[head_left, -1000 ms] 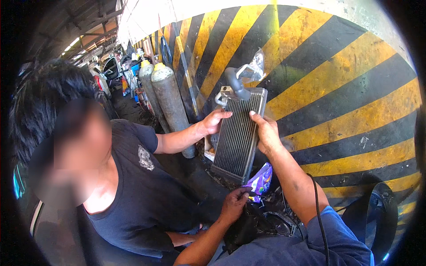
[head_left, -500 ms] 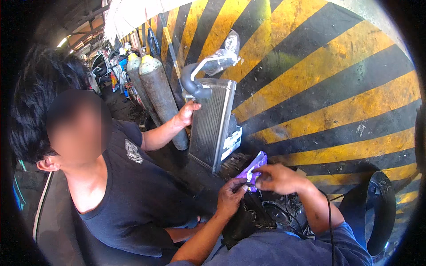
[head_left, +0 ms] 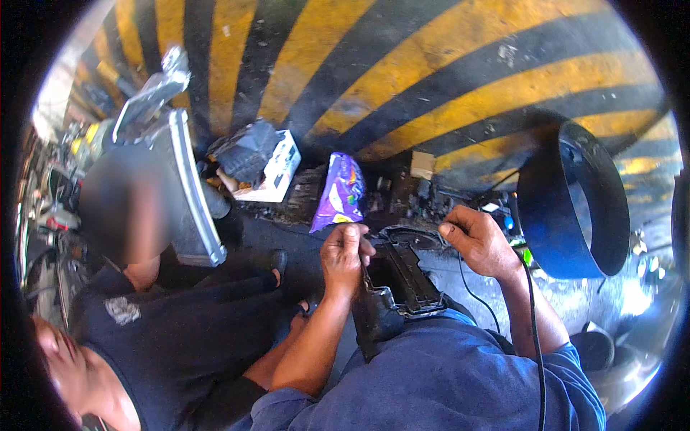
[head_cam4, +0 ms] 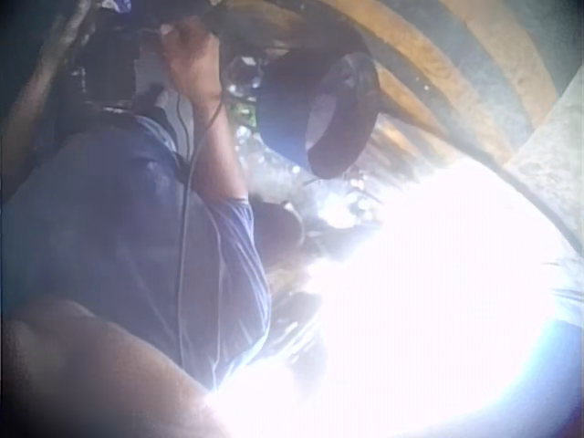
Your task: The person prepares a plastic car ventilation housing by stripping off old material and threading a wire through it, receives and handles an evaporator core, and then works on a blower assembly on the ground using a screwdriver.
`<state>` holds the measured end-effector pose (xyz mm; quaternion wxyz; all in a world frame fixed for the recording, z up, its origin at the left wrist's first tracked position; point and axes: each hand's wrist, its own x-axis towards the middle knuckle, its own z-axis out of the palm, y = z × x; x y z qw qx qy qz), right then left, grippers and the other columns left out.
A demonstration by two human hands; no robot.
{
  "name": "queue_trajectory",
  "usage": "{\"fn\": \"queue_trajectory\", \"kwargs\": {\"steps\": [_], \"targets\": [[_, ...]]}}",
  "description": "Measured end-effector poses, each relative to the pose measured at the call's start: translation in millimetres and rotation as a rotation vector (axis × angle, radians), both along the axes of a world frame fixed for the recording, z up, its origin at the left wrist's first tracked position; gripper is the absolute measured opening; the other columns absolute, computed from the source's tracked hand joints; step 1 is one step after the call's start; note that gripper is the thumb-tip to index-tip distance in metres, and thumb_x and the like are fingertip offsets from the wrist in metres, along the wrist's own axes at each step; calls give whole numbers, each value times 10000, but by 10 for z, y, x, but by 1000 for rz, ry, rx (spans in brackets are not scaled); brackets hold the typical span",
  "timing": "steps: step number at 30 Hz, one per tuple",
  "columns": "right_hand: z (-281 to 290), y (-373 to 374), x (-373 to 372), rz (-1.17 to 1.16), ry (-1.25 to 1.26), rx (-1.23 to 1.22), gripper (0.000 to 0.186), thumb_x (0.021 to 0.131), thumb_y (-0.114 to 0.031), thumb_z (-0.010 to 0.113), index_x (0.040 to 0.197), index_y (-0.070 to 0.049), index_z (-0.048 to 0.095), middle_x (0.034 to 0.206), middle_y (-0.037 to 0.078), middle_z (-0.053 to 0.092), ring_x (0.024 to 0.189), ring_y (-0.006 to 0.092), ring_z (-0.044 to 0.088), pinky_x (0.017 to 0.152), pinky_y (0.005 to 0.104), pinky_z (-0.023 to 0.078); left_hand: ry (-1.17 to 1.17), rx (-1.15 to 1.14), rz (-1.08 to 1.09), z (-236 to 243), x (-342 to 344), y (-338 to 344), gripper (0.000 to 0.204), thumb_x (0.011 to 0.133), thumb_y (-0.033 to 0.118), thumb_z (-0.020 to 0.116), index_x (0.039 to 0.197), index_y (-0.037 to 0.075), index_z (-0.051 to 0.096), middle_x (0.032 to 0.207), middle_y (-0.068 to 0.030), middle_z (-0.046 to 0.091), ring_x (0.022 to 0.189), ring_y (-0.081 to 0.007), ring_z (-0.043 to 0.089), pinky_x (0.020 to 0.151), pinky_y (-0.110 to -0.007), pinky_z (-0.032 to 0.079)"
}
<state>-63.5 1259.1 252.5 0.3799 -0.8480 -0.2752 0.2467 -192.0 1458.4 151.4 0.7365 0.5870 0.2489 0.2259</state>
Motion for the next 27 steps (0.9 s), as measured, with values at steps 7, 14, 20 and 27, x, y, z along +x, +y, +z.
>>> {"fn": "queue_trajectory", "kwargs": {"steps": [7,14,20,27], "targets": [[-354,-910,-243,-139,108,104,682,917,-425,625,1424,-26,407,1245,256,588,1129,325,611,951,402,478,-26,172,-120,41,350,-287,523,1026,466,416,756,42,564,570,-35,533,467,-134,498,445,-267,390],[-868,-1841,-422,-347,907,575,536,966,-454,523,1359,-89,515,962,52,597,644,113,560,473,272,469,-138,111,-262,-31,771,-1438,478,1005,533,411,782,110,415,630,-31,447,504,-131,458,485,-263,412],[-1141,-2924,-641,-640,979,736,326,934,-207,499,1182,-47,637,788,10,548,532,89,489,419,251,436,-43,4,-528,-758,1060,-2238,365,1016,436,454,1016,83,547,837,-82,626,706,-170,614,635,-299,507],[-1234,-4239,-1260,-1153,943,823,333,899,-131,494,1183,-40,643,739,26,558,494,95,458,451,290,454,418,333,-853,-1277,1126,-3579,291,999,290,518,919,40,642,782,-57,669,645,-139,620,613,-270,497]]}}
